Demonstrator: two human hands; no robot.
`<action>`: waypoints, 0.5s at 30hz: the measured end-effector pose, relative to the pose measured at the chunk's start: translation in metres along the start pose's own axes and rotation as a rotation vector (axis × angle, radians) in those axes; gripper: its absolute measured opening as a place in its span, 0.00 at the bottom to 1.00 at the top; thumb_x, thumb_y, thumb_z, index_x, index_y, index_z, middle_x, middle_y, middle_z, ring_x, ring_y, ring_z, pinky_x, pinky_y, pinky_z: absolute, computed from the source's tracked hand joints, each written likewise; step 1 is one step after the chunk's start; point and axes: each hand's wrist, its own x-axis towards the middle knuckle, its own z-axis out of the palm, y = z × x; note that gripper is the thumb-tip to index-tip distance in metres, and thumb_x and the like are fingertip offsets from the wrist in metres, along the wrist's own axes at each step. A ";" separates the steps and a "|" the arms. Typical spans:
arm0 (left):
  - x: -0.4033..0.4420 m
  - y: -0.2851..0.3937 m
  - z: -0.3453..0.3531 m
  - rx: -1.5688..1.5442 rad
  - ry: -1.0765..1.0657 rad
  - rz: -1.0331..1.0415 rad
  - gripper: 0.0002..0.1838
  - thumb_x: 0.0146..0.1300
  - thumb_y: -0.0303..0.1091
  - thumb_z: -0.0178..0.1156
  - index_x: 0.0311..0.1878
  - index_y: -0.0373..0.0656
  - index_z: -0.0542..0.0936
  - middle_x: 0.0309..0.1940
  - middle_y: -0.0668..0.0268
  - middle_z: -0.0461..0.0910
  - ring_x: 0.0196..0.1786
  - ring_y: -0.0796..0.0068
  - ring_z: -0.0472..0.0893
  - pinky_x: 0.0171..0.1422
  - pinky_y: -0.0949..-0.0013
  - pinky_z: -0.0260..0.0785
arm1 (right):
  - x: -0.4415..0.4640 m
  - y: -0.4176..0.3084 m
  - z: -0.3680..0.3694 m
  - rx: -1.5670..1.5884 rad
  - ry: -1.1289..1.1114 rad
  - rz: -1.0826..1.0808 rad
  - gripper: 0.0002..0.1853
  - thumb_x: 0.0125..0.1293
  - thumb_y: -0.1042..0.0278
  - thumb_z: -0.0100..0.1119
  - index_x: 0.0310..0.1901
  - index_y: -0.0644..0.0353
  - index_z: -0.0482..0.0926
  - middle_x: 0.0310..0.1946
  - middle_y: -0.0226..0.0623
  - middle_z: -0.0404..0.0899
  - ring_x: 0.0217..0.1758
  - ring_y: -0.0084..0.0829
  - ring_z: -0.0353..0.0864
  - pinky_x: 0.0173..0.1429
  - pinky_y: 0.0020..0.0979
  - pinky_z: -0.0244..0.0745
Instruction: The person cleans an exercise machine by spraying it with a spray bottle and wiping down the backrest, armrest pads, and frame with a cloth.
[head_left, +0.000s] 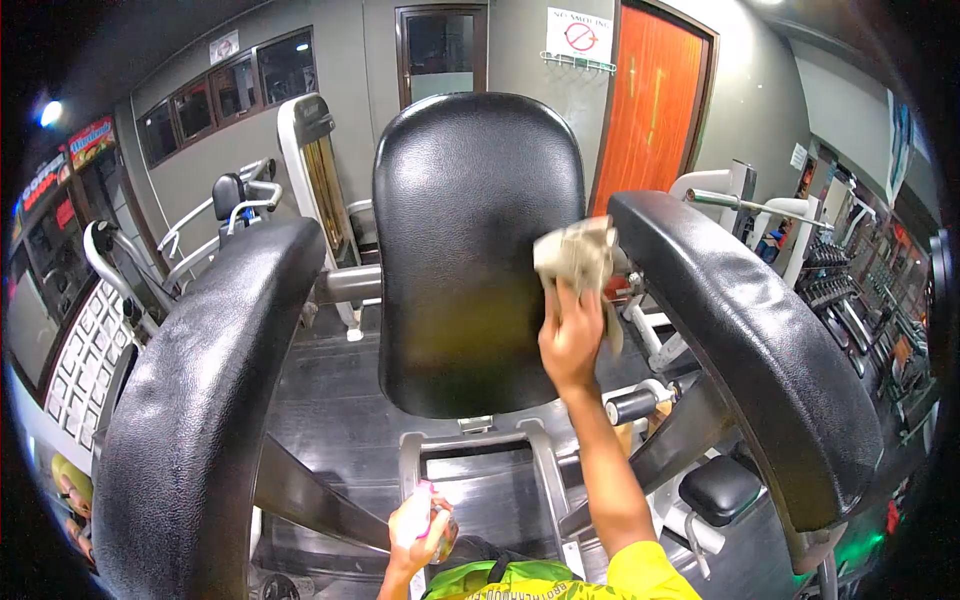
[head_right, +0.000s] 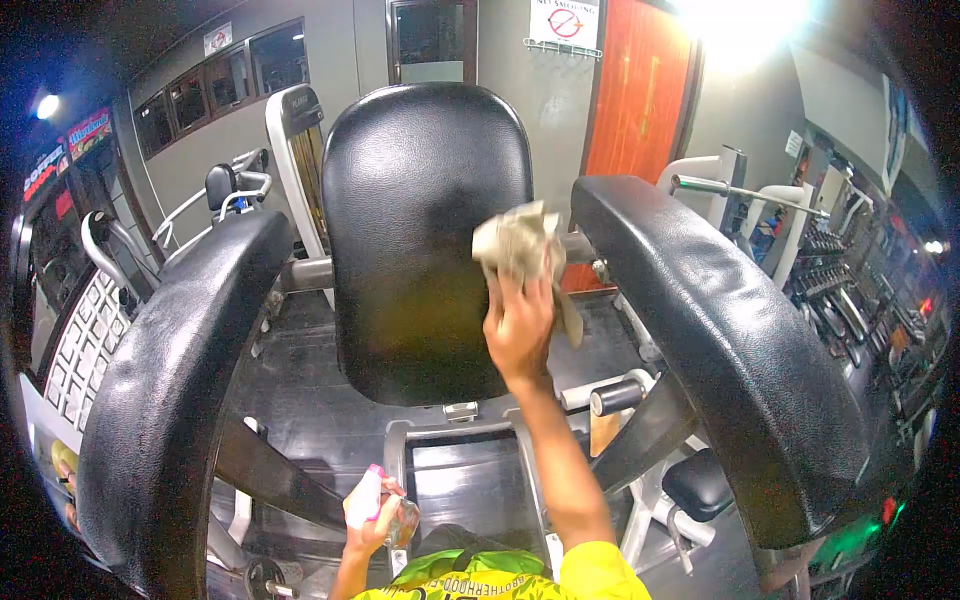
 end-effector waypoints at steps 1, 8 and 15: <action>0.000 -0.001 0.000 0.046 0.008 0.045 0.10 0.60 0.17 0.54 0.45 0.29 0.73 0.31 0.60 0.78 0.24 0.79 0.77 0.28 0.75 0.70 | 0.020 -0.006 0.001 0.031 0.046 0.003 0.14 0.62 0.71 0.57 0.49 0.63 0.78 0.52 0.56 0.72 0.57 0.59 0.70 0.58 0.48 0.67; -0.003 0.013 -0.012 0.048 0.044 0.102 0.12 0.60 0.17 0.53 0.48 0.28 0.73 0.30 0.60 0.79 0.24 0.77 0.78 0.29 0.74 0.71 | 0.001 0.010 0.010 -0.049 0.114 -0.134 0.13 0.61 0.70 0.58 0.48 0.63 0.79 0.51 0.53 0.75 0.58 0.58 0.70 0.58 0.50 0.66; -0.004 0.016 -0.015 0.023 0.079 0.039 0.13 0.59 0.17 0.54 0.49 0.28 0.73 0.31 0.60 0.80 0.23 0.79 0.78 0.29 0.75 0.71 | -0.173 0.034 0.009 0.023 -0.022 0.035 0.10 0.61 0.73 0.55 0.43 0.63 0.77 0.44 0.52 0.76 0.51 0.58 0.72 0.58 0.54 0.63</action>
